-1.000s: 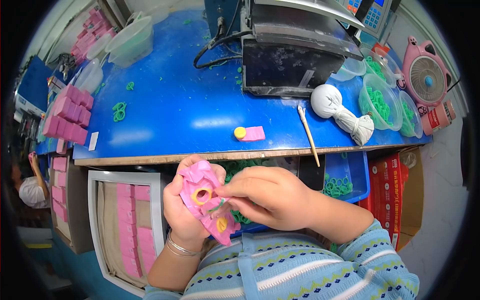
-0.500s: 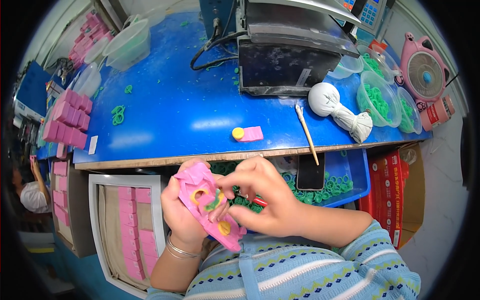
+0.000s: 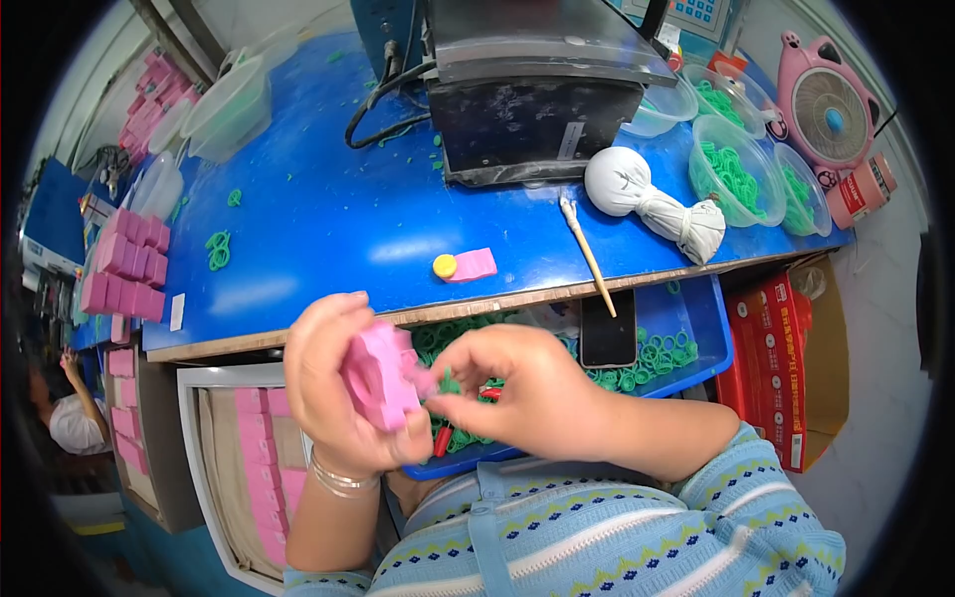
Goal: Assembling small green rubber components into pink plastic molds using specialized tools.
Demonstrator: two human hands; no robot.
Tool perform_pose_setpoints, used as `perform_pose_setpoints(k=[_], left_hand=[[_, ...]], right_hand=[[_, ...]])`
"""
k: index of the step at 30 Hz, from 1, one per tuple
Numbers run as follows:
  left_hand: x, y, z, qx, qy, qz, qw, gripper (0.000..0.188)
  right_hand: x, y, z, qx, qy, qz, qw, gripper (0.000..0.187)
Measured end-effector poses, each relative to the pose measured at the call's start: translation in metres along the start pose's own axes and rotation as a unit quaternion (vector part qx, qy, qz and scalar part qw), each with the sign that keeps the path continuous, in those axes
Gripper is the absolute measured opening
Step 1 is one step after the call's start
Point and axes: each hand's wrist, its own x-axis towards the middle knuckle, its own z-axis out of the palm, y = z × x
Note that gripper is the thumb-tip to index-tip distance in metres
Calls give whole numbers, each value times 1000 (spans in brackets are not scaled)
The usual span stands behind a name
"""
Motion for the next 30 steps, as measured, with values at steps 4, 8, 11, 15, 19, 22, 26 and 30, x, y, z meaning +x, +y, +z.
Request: perform_pose_setpoints(k=[4,8,11,15,19,22,26,30], left_hand=[[0,-6,2,-168,126,-198,957,73],[3,-29,4,-253,220,-215,917,53],[-1,-48,9,17,16,-228,973,48],[9,-17,6,184,-21,-72,980,62],[-3,21,3,-154,-93,-123,976,45],[-10,27,5,-204,-63,-159,964,29],[-12,33,-1,-216,-56,-209,952,27],[-8,41,-1,-210,-38,-256,943,23]], right_hand=[[4,3,-8,137,-3,107,985,12],[5,3,-15,335,17,119,935,11],[6,2,-16,359,18,124,925,14],[4,10,-14,396,48,76,914,15],[0,9,-7,296,53,18,954,15],[-2,10,-6,102,77,-96,987,17],[-3,4,-13,-78,85,-185,976,19],[-1,5,-16,-231,95,-260,933,20]])
